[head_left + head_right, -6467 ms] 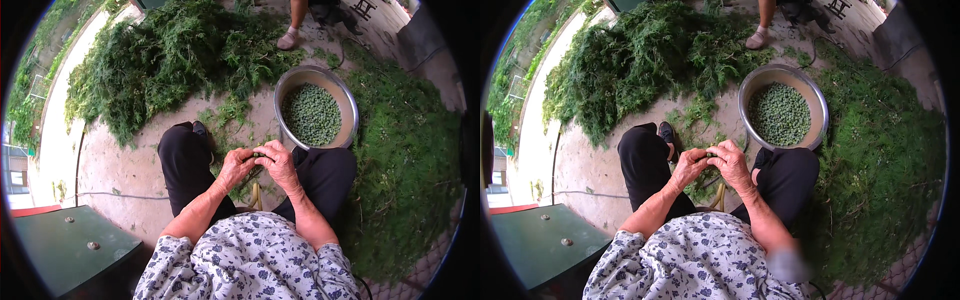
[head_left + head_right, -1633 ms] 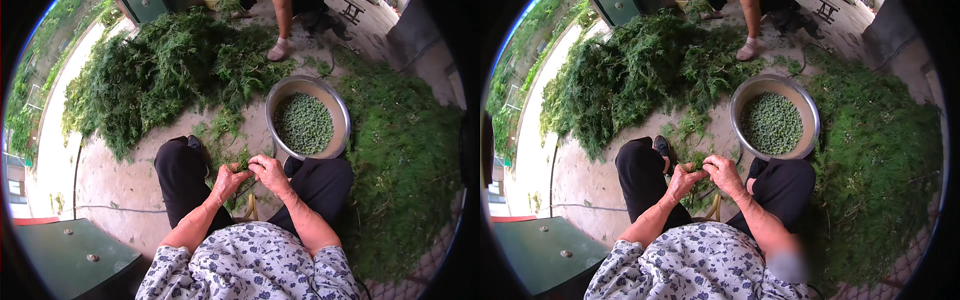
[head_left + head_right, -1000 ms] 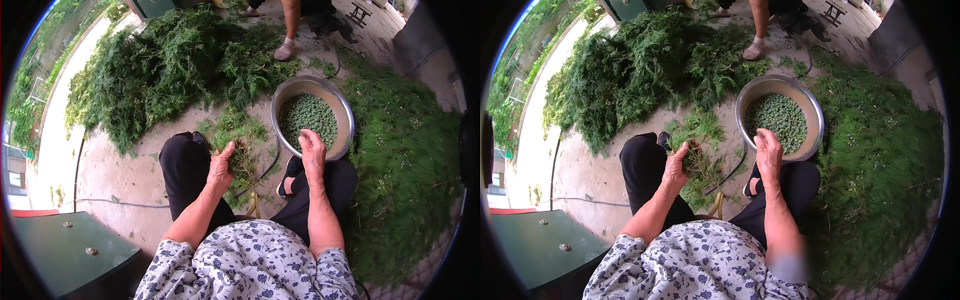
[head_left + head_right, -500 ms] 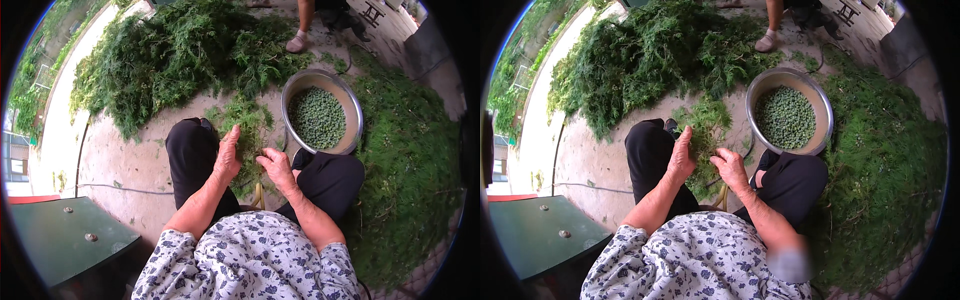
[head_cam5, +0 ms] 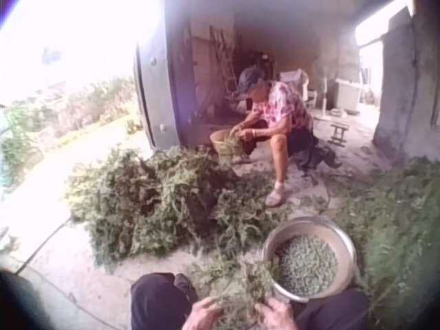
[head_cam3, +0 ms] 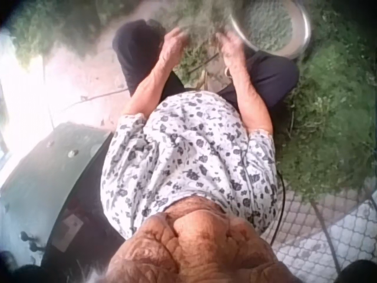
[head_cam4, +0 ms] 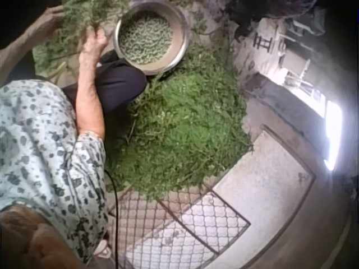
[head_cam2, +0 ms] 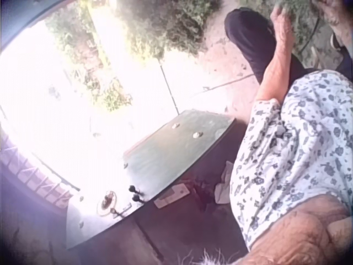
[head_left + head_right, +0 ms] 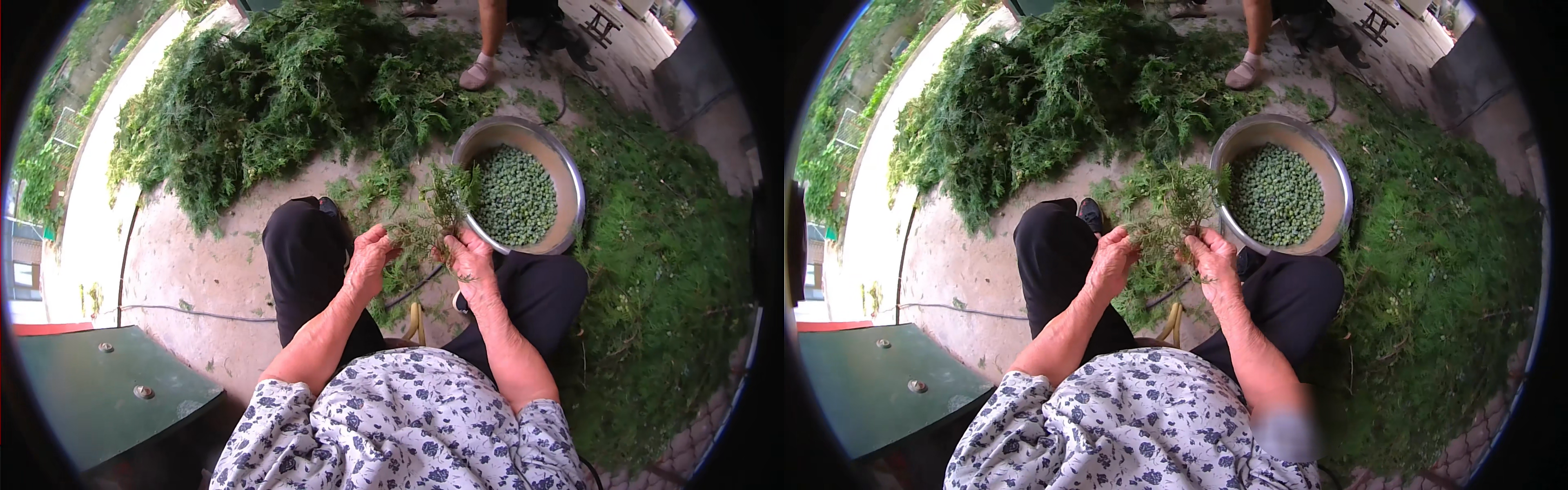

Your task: Picking small green buds from branches and collecting them in a bowl.

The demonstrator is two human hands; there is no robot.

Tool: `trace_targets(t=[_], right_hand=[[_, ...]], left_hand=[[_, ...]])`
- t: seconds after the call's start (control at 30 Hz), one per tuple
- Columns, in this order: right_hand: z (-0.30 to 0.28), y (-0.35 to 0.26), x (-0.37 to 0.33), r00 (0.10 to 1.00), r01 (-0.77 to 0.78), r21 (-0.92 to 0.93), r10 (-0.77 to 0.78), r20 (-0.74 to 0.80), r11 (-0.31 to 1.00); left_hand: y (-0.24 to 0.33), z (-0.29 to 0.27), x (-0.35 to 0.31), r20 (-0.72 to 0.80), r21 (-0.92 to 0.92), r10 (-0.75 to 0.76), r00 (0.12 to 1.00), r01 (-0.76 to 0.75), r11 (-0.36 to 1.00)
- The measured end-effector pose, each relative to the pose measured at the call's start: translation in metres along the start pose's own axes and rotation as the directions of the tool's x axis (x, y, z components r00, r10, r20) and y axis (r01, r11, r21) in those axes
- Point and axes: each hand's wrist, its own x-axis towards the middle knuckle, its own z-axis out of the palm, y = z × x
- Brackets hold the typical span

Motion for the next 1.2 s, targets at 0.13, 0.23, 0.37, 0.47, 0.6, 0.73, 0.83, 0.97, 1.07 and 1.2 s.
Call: trace_targets(t=[0.13,0.23,0.37,0.47,0.6,0.73,0.83,0.97,1.07,1.2], right_hand=[[0.001,0.006,-0.004,0.998,-0.061,-0.091,0.06,-0.02,0.994],[0.007,0.013,-0.009,0.998,-0.016,-0.218,0.028,0.049,0.976],[0.01,0.023,-0.012,0.993,-0.083,-0.217,0.099,0.062,0.973],[0.01,0.02,-0.012,0.998,0.069,-0.62,-0.058,0.038,0.782],[0.017,0.011,-0.015,0.918,0.311,-0.701,-0.393,0.048,0.642],[0.035,-0.007,-0.02,0.918,0.393,-0.565,-0.344,0.197,0.725],[0.036,0.0,-0.014,0.919,0.374,-0.602,-0.37,0.138,0.706],[0.026,0.003,-0.007,0.864,0.484,-0.672,-0.43,0.263,0.561],[0.026,0.0,-0.009,0.925,0.374,-0.621,-0.325,0.197,0.689],[0.022,-0.007,-0.011,0.974,0.226,-0.613,-0.16,0.161,0.757]], left_hand=[[0.012,0.007,0.006,0.064,-0.087,0.022,0.998,-0.016,0.996],[0.017,0.012,0.001,0.099,-0.161,0.049,0.994,-0.032,0.986],[0.018,0.01,0.001,0.002,-0.15,0.077,0.997,-0.076,0.986],[0.016,0.008,0.001,0.0,-0.102,0.13,0.992,-0.129,0.986],[0.003,-0.007,0.006,0.067,0.061,0.221,0.973,-0.225,0.973],[0.016,0.015,-0.013,0.093,0.081,0.163,0.982,-0.171,0.982],[0.016,0.013,-0.015,0.125,0.309,0.149,0.981,-0.182,0.934],[0.014,0.016,-0.017,0.151,0.497,0.181,0.972,-0.233,0.836],[0.01,0.015,-0.016,0.198,0.611,0.298,0.934,-0.355,0.707],[0.016,0.02,-0.021,0.216,0.605,0.221,0.951,-0.308,0.734]])
